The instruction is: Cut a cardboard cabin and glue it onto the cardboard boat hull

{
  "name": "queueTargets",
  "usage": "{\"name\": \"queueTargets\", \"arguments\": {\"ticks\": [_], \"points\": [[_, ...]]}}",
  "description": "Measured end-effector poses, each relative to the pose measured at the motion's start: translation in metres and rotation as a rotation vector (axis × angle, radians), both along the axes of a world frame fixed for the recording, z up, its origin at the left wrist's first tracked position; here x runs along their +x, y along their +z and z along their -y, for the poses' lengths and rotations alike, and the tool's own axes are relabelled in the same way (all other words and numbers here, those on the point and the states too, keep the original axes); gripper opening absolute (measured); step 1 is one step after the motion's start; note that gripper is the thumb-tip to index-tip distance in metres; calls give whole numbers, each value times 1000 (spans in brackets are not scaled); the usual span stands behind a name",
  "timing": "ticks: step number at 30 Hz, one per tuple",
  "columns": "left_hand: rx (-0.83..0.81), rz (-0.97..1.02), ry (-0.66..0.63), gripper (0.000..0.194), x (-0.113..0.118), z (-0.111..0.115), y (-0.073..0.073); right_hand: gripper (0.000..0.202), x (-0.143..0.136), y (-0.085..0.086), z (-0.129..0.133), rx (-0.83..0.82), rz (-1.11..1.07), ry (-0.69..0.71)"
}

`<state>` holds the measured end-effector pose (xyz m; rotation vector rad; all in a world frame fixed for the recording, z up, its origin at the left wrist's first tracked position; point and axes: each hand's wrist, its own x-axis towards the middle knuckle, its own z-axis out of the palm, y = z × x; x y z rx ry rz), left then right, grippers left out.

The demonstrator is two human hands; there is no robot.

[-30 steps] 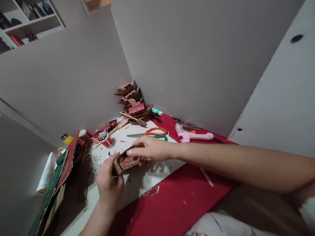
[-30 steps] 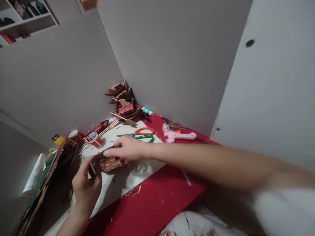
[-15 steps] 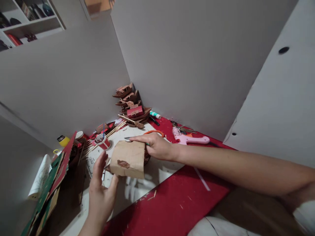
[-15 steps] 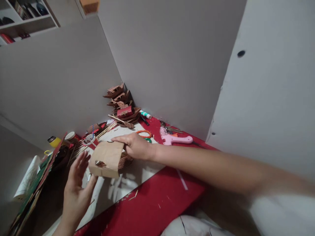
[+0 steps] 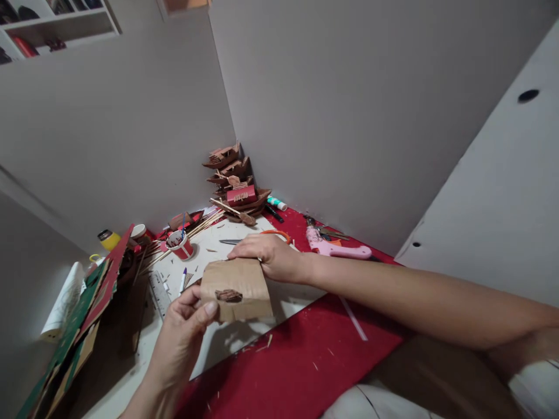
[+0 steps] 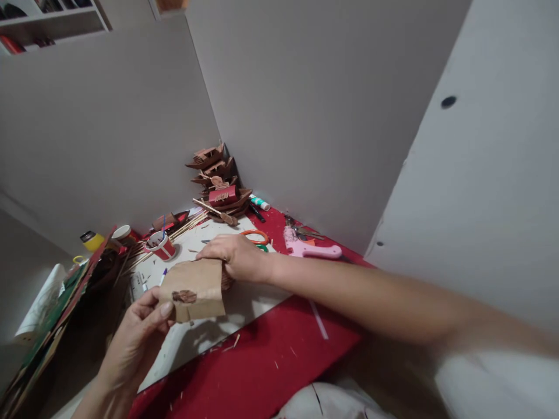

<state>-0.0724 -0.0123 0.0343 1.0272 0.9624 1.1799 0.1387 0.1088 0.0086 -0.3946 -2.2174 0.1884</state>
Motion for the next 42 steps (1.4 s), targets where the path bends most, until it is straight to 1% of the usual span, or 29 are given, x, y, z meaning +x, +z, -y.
{"name": "queueTargets", "arguments": {"ticks": [2, 4, 6, 8, 13, 19, 25, 28, 31, 37, 39, 42], "points": [[30, -81, 44, 18, -3, -8, 1, 32, -5, 4, -5, -122, 99, -78], [50, -199, 64, 20, -8, -18, 0, 36, -9, 7, -11, -230, 212, -120], [49, -285, 68, 19, -15, -28, -2, 42, -13, 7, -17, -298, 289, -100], [42, -326, 63, 18, -21, -35, -6, 45, -16, 4, -22, -346, 342, -75], [41, -432, 48, 16, -34, -38, -11, 39, -22, -2, -24, -437, 433, -92], [64, -553, 86, 19, -38, -40, -21, 35, -28, -4, -26, -431, 470, -94], [123, -693, 128, 15, -36, -36, -33, 30, -29, -18, -36, -397, 477, -30], [136, -742, 152, 13, -34, -33, -38, 27, -29, -22, -37, -376, 492, -8], [140, -768, 178, 14, -32, -32, -41, 26, -28, -20, -36, -391, 539, -7], [155, -787, 268, 18, -26, -34, -43, 32, -29, -6, -33, -421, 620, -36], [151, -795, 259, 18, -24, -33, -43, 32, -29, -3, -33, -418, 641, -24], [125, -816, 205, 19, -26, -32, -43, 32, -30, -2, -35, -415, 666, -2]]}}
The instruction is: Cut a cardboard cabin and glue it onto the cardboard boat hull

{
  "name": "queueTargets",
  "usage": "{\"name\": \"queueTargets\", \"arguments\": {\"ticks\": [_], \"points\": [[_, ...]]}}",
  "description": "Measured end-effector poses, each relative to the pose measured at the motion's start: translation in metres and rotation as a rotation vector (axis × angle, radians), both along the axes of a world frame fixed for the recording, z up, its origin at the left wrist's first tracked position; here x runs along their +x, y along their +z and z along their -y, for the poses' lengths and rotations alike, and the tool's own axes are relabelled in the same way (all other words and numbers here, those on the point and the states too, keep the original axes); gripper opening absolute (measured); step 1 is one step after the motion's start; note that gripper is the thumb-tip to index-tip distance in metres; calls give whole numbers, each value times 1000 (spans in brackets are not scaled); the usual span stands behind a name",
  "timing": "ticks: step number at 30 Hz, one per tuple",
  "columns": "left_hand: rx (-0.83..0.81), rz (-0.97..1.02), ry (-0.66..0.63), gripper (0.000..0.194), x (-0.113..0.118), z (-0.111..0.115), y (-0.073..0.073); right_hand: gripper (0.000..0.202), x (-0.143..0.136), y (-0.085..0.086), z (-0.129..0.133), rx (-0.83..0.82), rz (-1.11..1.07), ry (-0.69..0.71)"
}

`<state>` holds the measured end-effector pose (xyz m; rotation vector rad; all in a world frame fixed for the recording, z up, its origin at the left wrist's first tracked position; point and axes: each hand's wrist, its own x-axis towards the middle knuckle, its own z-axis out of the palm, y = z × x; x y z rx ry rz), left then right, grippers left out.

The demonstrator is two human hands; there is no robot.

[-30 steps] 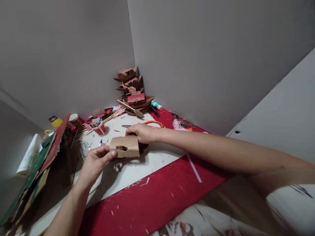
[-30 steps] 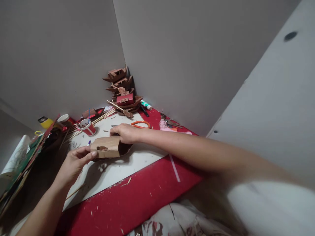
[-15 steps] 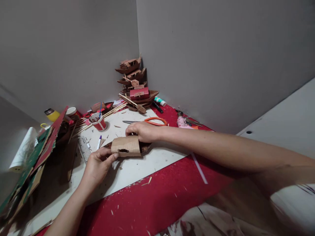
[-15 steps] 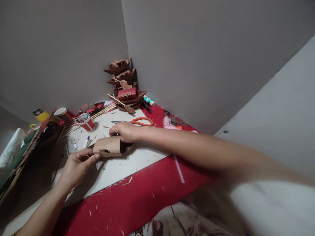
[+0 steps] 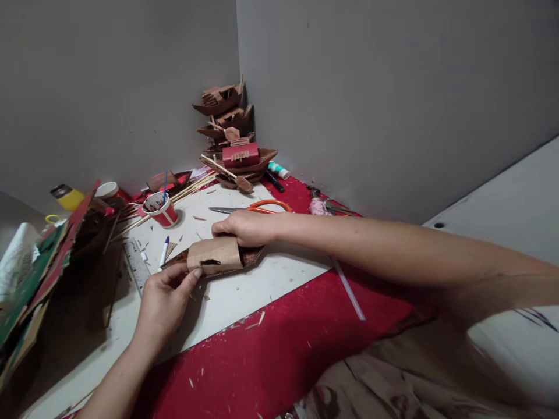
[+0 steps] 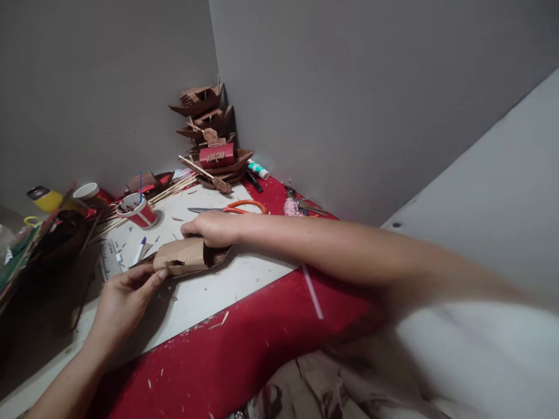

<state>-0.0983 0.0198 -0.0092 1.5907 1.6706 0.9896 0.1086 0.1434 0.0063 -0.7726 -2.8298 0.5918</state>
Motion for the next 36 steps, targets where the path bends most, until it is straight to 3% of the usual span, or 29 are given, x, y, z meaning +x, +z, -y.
{"name": "queueTargets", "arguments": {"ticks": [9, 15, 18, 20, 24, 29, 32, 36], "points": [[-59, -119, 60, 30, -4, 3, -6, 47, -3, -5, -10, 89, 74, 6], [-42, -178, 230, 30, 1, 4, -7, 27, -8, 0, -10, 60, 134, -4], [-144, -149, 317, 36, 6, 8, -6, 24, -7, 2, -7, 85, 127, -20], [-248, -22, 367, 45, 12, 12, -5, 20, -5, 1, -5, 107, 116, -13], [-379, 261, 310, 51, 27, 19, -1, 17, 1, 1, 1, 85, 86, 8], [-306, 205, 332, 31, 32, 18, -3, 20, 4, 1, 0, 88, 44, 1], [-303, 164, 338, 29, 31, 18, -6, 20, 4, 2, 0, 81, 41, 10], [-231, 154, 249, 34, 28, 20, -11, 21, 5, 6, 5, 35, 72, -23]]}}
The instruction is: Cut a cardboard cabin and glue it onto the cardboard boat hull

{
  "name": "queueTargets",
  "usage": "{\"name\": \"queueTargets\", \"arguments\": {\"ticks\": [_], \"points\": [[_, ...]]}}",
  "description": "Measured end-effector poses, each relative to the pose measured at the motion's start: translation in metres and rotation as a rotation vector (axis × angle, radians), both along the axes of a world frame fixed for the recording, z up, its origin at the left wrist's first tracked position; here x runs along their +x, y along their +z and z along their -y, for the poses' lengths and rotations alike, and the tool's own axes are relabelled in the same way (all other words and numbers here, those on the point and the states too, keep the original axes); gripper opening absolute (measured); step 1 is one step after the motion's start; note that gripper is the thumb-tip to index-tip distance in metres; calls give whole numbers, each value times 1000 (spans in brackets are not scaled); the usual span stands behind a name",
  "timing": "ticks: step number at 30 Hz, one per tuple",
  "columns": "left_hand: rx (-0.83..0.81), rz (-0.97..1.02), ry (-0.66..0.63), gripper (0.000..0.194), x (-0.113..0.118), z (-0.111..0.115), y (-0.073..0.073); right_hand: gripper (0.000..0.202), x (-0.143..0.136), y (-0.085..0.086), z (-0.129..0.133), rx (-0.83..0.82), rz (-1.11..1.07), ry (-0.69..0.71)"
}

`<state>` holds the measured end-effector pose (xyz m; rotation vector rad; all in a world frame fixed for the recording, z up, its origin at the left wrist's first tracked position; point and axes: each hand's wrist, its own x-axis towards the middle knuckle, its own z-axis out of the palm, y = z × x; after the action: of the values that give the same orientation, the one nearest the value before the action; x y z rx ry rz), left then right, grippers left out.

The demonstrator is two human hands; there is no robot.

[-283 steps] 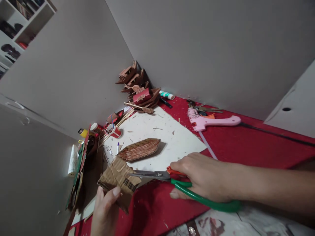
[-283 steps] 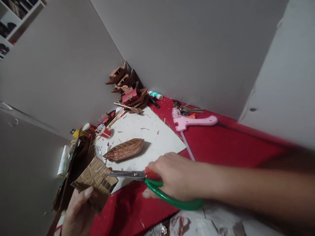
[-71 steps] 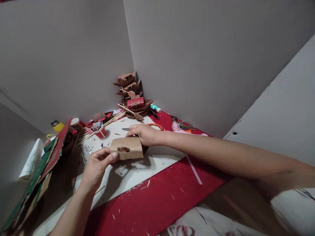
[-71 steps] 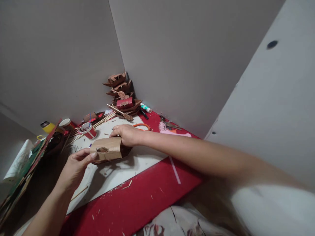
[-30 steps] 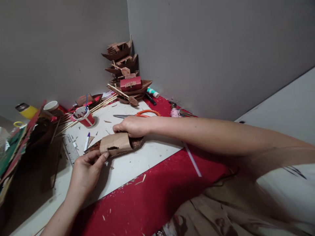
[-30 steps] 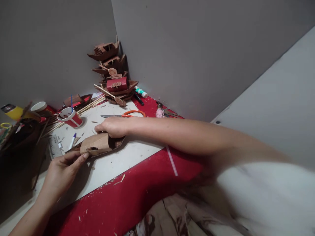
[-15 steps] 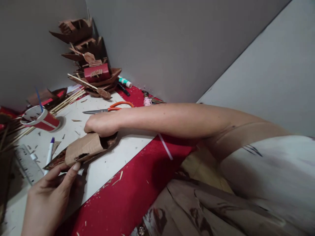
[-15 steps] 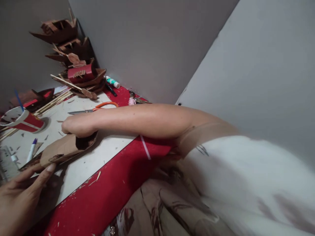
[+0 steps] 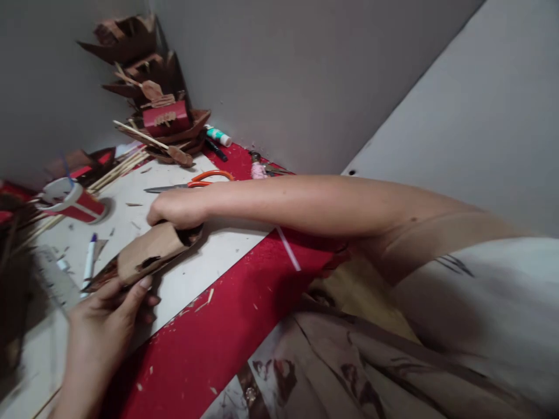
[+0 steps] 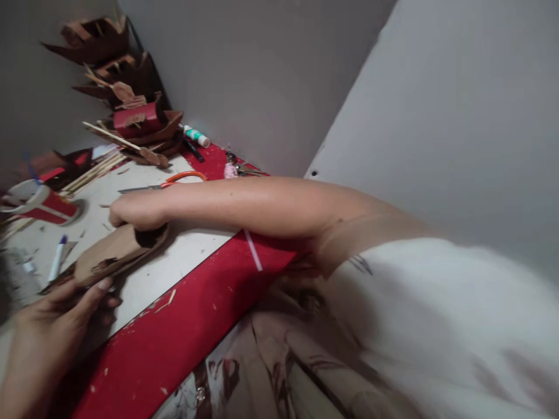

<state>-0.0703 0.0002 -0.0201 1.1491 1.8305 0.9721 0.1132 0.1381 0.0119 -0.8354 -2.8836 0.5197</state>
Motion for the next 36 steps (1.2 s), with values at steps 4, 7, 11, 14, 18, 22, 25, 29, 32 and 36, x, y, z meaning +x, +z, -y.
{"name": "queueTargets", "arguments": {"ticks": [4, 7, 11, 14, 18, 22, 25, 29, 32, 36], "points": [[59, 14, -85, 35, -6, 2, -7, 29, 6, 5, 0, -25, 61, 9], [93, 29, -96, 32, -7, 2, -9, 39, 21, 15, 3, -18, 25, -57], [87, 46, -106, 30, -4, 3, -8, 21, 44, 23, 32, 32, -309, -214], [85, 46, -118, 31, -3, 4, -8, 16, 47, 15, 62, -93, -356, -259], [85, 31, -125, 33, -5, 6, -11, 18, 37, -3, 77, -19, -253, -329], [81, 17, -132, 36, -8, 8, -14, 12, 33, -9, 67, 22, -198, -298], [66, 7, -145, 33, -9, 9, -16, 13, 34, -11, 62, 91, -142, -216], [61, -23, -172, 28, -9, 9, -16, 16, 37, -12, 64, 203, -83, -131], [80, -93, -205, 27, -11, 10, -16, 15, 41, -2, 66, 165, -23, -108], [127, -177, -267, 27, -13, 15, -18, 19, 49, 19, 62, 99, -88, -168]]}}
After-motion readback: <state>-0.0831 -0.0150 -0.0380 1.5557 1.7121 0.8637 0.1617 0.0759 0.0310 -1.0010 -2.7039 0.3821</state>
